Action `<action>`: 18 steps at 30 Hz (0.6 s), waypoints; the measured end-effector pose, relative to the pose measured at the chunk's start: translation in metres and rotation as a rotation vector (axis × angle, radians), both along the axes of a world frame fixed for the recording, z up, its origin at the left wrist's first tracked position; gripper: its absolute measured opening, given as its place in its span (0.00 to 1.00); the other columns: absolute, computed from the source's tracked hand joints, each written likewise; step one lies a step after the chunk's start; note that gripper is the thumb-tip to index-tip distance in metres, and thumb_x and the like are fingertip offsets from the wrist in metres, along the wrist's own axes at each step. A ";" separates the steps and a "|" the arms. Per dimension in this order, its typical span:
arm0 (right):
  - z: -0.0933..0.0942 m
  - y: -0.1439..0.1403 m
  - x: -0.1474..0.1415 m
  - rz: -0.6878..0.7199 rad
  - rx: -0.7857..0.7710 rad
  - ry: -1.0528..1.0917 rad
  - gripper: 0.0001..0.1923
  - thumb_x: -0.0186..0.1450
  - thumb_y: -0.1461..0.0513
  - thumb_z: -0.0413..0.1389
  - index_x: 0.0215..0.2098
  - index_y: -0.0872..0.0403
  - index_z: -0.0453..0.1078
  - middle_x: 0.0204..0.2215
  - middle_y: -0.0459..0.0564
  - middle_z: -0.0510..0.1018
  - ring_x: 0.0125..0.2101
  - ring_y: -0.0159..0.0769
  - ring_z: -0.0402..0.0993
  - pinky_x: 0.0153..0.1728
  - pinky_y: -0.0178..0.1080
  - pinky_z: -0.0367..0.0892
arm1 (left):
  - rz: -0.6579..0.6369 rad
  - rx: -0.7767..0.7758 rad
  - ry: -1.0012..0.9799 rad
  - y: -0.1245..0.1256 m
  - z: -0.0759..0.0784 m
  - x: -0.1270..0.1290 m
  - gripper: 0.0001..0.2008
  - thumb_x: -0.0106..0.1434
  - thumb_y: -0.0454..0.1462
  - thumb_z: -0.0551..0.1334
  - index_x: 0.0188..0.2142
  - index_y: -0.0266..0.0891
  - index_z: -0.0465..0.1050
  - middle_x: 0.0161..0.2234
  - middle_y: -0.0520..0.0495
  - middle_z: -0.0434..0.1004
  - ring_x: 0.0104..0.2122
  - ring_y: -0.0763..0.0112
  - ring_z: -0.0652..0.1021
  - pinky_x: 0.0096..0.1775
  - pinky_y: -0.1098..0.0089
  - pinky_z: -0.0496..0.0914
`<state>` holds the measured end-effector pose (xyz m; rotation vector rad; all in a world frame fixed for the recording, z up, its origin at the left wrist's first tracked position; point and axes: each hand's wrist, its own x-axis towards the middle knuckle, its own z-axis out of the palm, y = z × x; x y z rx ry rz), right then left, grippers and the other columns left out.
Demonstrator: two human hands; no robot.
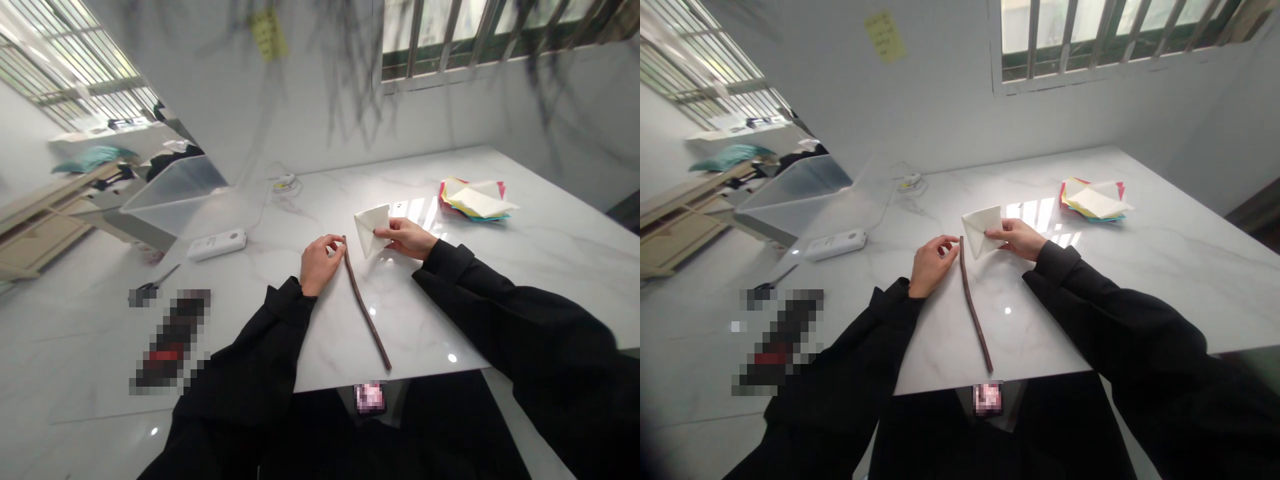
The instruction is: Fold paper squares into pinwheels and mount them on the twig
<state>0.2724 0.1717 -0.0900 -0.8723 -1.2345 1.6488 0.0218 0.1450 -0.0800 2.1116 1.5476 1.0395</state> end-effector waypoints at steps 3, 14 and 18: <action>0.000 -0.002 -0.002 0.014 -0.008 0.016 0.23 0.54 0.51 0.75 0.43 0.53 0.82 0.40 0.53 0.86 0.38 0.45 0.83 0.40 0.46 0.80 | 0.049 0.001 0.050 0.003 -0.002 0.004 0.15 0.64 0.44 0.67 0.48 0.43 0.82 0.34 0.46 0.81 0.33 0.60 0.76 0.43 0.63 0.67; 0.001 -0.003 -0.006 -0.011 0.029 0.027 0.25 0.50 0.50 0.76 0.42 0.53 0.83 0.38 0.53 0.86 0.41 0.45 0.83 0.47 0.47 0.77 | -0.070 -0.310 -0.439 0.006 0.003 0.008 0.25 0.57 0.38 0.70 0.55 0.39 0.78 0.37 0.46 0.80 0.31 0.66 0.79 0.38 0.65 0.72; 0.002 0.000 -0.003 -0.033 0.111 0.041 0.25 0.53 0.48 0.75 0.43 0.53 0.83 0.41 0.52 0.86 0.44 0.45 0.82 0.52 0.48 0.74 | -0.251 -0.448 -0.690 -0.003 0.012 0.007 0.24 0.57 0.42 0.73 0.53 0.37 0.80 0.41 0.46 0.78 0.29 0.74 0.75 0.36 0.69 0.70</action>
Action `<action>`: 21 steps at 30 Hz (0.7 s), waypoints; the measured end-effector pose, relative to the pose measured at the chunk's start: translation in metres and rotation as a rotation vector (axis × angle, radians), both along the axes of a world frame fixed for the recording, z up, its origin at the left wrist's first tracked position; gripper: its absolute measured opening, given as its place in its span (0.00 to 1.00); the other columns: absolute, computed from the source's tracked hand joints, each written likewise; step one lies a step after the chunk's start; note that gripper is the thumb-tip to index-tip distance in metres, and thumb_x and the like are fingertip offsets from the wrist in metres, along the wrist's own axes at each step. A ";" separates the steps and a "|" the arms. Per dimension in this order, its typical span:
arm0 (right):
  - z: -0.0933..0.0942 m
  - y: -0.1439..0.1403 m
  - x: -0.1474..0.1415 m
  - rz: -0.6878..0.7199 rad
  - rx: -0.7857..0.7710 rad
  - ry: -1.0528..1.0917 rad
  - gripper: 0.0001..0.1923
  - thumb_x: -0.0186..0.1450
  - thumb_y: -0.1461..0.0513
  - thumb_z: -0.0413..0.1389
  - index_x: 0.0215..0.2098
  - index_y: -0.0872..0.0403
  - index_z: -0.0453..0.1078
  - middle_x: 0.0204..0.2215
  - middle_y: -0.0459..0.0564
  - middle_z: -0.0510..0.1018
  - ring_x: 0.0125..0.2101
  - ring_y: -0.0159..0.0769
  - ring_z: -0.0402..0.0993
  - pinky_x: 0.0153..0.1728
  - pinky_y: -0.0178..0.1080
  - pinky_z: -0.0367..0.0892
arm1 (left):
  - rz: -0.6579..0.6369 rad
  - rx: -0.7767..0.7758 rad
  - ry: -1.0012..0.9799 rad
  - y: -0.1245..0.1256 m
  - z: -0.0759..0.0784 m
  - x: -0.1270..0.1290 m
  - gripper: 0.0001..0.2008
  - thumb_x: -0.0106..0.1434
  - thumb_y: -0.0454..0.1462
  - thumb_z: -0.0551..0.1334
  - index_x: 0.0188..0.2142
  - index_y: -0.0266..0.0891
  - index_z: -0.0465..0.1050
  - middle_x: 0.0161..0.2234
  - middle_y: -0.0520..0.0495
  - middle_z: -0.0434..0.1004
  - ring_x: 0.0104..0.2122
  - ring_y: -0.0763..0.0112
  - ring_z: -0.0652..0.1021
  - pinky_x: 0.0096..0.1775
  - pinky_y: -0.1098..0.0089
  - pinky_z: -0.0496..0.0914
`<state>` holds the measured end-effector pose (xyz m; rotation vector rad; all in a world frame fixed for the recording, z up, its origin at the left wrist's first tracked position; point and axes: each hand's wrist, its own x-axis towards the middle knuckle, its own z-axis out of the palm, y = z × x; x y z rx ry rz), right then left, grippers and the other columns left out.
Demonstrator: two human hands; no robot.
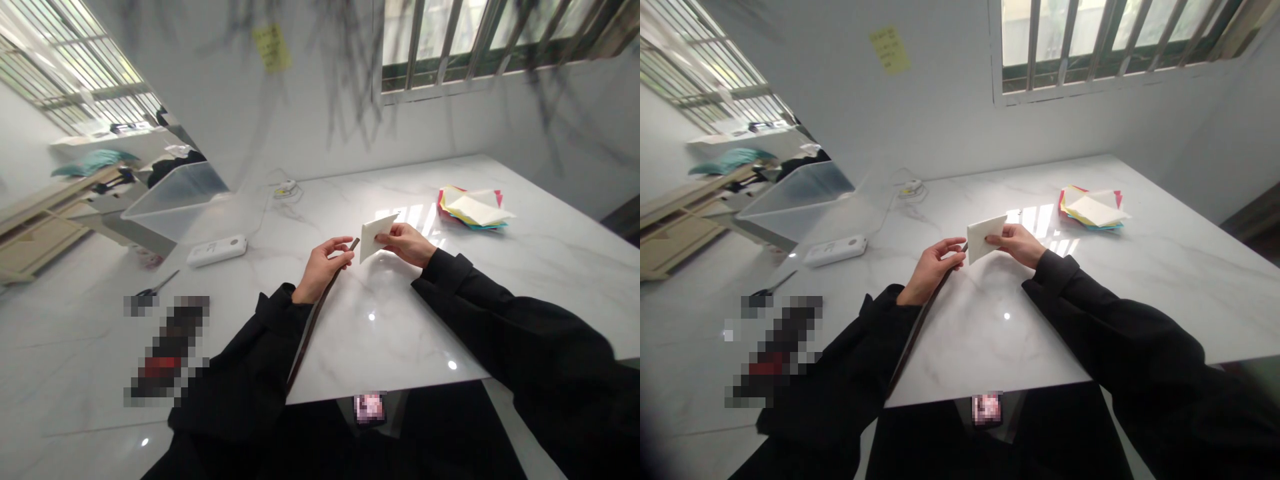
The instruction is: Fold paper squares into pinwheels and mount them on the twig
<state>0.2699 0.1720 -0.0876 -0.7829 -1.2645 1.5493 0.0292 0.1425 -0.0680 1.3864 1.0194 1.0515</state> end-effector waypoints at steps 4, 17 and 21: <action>0.003 0.004 0.003 -0.054 0.162 -0.137 0.21 0.55 0.48 0.74 0.38 0.53 0.84 0.38 0.51 0.86 0.41 0.44 0.81 0.49 0.46 0.73 | -0.062 -0.028 -0.050 -0.006 0.011 -0.001 0.24 0.56 0.40 0.74 0.53 0.39 0.81 0.44 0.45 0.80 0.31 0.75 0.74 0.38 0.70 0.70; 0.027 -0.007 0.002 -0.168 0.712 -0.373 0.12 0.64 0.50 0.69 0.35 0.48 0.82 0.37 0.52 0.83 0.43 0.46 0.78 0.50 0.50 0.70 | -0.257 0.011 -0.056 -0.009 0.018 -0.012 0.25 0.60 0.37 0.74 0.57 0.42 0.80 0.54 0.40 0.82 0.44 0.65 0.81 0.48 0.64 0.73; 0.027 -0.007 0.002 -0.172 0.696 -0.377 0.12 0.63 0.49 0.69 0.35 0.48 0.82 0.37 0.52 0.83 0.43 0.46 0.78 0.51 0.50 0.71 | -0.277 0.025 -0.037 -0.009 0.021 -0.012 0.25 0.59 0.36 0.75 0.56 0.43 0.80 0.54 0.41 0.81 0.40 0.69 0.80 0.43 0.67 0.74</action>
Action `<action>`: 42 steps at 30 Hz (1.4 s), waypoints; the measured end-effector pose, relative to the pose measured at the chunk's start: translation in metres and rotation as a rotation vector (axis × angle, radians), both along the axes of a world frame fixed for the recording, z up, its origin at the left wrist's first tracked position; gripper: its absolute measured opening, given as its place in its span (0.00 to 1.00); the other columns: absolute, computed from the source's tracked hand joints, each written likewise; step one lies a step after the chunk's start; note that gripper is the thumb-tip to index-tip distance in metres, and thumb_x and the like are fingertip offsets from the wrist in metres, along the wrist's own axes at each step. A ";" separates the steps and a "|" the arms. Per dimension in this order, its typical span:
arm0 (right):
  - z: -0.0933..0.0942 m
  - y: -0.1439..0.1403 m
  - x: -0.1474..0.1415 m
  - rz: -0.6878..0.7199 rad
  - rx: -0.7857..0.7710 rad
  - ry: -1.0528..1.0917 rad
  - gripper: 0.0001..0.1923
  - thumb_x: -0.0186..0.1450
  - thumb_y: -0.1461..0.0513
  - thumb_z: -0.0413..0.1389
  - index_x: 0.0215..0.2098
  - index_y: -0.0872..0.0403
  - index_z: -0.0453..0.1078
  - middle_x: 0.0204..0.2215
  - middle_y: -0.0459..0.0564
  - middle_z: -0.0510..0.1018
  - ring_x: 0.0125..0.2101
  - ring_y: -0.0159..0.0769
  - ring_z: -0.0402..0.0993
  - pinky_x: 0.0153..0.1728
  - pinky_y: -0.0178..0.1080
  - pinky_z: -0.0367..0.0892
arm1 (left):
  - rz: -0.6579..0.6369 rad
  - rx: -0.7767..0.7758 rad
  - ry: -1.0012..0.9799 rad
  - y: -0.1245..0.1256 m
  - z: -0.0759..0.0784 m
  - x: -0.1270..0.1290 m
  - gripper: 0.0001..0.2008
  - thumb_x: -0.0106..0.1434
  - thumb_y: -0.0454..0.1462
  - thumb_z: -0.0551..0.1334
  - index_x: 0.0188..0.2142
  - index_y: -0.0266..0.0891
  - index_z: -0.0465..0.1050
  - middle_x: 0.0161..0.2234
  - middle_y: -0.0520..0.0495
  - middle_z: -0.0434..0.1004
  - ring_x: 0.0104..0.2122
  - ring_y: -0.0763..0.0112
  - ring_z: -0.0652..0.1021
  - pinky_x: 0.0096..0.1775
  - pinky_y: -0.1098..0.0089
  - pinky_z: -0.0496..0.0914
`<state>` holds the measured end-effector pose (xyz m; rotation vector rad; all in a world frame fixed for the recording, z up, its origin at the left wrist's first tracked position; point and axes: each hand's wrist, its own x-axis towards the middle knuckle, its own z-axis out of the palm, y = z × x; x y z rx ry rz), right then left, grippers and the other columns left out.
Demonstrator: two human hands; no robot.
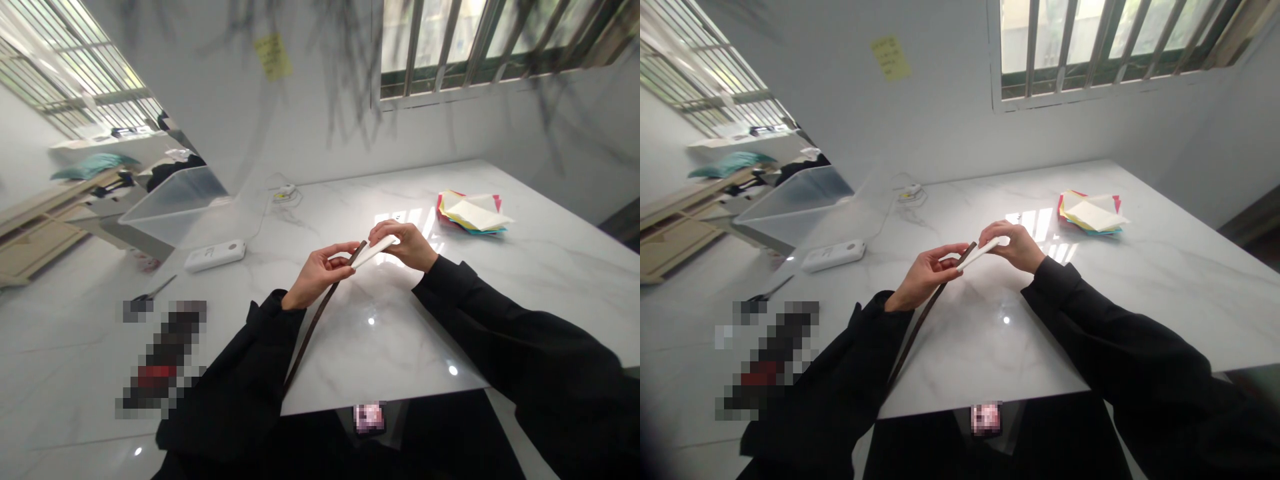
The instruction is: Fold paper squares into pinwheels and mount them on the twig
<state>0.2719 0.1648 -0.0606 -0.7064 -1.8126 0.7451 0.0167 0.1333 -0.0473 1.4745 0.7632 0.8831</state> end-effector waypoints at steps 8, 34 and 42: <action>0.001 -0.001 -0.001 0.019 -0.016 0.011 0.12 0.63 0.50 0.69 0.35 0.48 0.82 0.38 0.52 0.83 0.43 0.45 0.78 0.51 0.50 0.71 | -0.004 0.039 -0.011 -0.001 0.002 0.002 0.24 0.57 0.36 0.76 0.54 0.40 0.81 0.52 0.40 0.81 0.39 0.70 0.79 0.37 0.71 0.73; -0.002 -0.008 -0.014 0.093 -0.479 0.253 0.26 0.56 0.50 0.73 0.47 0.54 0.76 0.43 0.53 0.84 0.45 0.47 0.80 0.47 0.47 0.75 | 0.056 0.054 -0.012 -0.002 -0.002 0.009 0.31 0.53 0.41 0.79 0.55 0.39 0.77 0.55 0.38 0.79 0.36 0.70 0.80 0.38 0.69 0.75; -0.008 -0.004 -0.015 0.046 -0.552 0.315 0.26 0.54 0.52 0.73 0.47 0.54 0.75 0.42 0.52 0.83 0.41 0.44 0.80 0.43 0.46 0.76 | 0.080 0.036 0.003 0.000 -0.007 0.011 0.30 0.56 0.41 0.77 0.57 0.41 0.75 0.52 0.41 0.79 0.36 0.71 0.80 0.40 0.69 0.74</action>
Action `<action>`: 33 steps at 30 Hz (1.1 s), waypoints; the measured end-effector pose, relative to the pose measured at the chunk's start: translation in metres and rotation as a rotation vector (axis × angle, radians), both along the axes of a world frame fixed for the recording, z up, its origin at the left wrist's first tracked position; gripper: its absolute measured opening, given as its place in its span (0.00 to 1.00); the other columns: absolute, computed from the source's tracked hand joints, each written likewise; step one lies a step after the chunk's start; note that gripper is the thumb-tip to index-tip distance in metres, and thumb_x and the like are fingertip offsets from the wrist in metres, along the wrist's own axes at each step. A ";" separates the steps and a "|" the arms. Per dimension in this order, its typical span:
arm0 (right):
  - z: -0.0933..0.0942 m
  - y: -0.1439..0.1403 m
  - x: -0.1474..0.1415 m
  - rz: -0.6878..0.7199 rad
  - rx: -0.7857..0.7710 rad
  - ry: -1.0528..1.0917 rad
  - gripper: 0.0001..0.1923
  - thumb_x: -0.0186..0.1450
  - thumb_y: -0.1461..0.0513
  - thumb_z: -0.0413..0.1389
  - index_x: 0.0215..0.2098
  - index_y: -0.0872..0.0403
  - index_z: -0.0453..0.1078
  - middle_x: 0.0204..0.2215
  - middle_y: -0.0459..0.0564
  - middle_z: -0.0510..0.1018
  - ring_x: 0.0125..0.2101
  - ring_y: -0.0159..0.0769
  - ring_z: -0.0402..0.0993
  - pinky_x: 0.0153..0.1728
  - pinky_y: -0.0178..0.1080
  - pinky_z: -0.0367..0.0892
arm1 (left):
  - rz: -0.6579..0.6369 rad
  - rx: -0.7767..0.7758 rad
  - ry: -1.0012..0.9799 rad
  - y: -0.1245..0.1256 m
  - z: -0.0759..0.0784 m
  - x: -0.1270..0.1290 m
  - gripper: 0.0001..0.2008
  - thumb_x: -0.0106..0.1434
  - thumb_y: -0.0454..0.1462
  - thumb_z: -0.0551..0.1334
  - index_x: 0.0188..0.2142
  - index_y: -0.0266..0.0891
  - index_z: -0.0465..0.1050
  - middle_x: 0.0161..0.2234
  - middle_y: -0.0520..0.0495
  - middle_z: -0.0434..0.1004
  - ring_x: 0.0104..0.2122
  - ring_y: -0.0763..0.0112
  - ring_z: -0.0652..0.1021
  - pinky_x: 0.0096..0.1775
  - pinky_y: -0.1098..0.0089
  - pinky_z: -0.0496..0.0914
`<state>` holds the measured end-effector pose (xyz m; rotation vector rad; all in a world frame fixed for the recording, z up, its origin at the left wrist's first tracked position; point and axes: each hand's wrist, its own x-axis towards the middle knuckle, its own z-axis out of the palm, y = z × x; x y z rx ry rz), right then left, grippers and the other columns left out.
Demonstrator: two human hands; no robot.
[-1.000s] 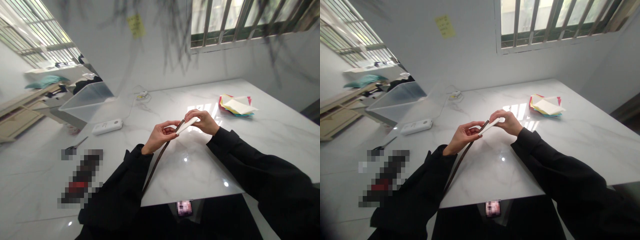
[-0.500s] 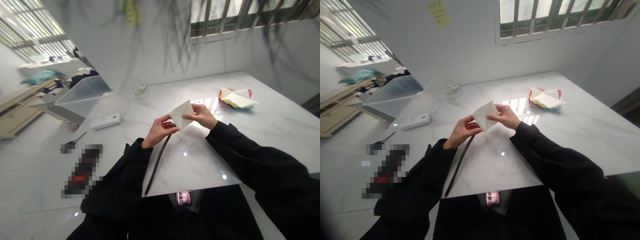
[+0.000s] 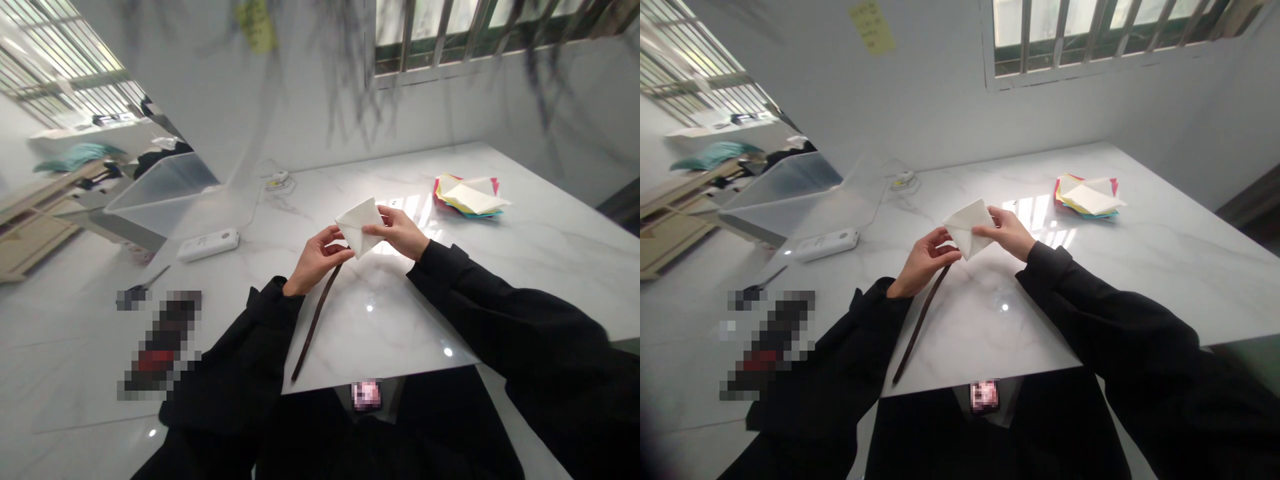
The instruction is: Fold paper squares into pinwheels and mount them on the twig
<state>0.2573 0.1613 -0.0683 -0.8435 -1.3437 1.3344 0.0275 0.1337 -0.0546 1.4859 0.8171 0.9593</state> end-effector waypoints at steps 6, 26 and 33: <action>-0.001 0.008 0.011 -0.068 -0.080 0.056 0.28 0.49 0.54 0.75 0.44 0.53 0.73 0.35 0.48 0.83 0.35 0.41 0.79 0.39 0.43 0.74 | 0.092 -0.012 0.090 0.002 -0.001 -0.002 0.26 0.59 0.49 0.74 0.52 0.37 0.80 0.41 0.43 0.82 0.33 0.70 0.78 0.40 0.66 0.74; -0.004 0.014 0.018 -0.117 -0.122 0.021 0.27 0.50 0.54 0.74 0.44 0.52 0.72 0.36 0.48 0.82 0.34 0.40 0.79 0.35 0.42 0.75 | -0.071 -0.180 0.225 0.011 -0.007 -0.015 0.17 0.61 0.47 0.71 0.44 0.39 0.84 0.34 0.46 0.80 0.28 0.73 0.73 0.29 0.71 0.62; -0.008 0.015 0.019 -0.123 -0.104 -0.006 0.31 0.52 0.49 0.74 0.47 0.51 0.72 0.40 0.51 0.83 0.41 0.43 0.80 0.41 0.46 0.76 | -0.027 -0.264 0.106 0.011 -0.009 -0.013 0.18 0.57 0.45 0.74 0.43 0.36 0.83 0.31 0.48 0.76 0.28 0.75 0.72 0.32 0.71 0.66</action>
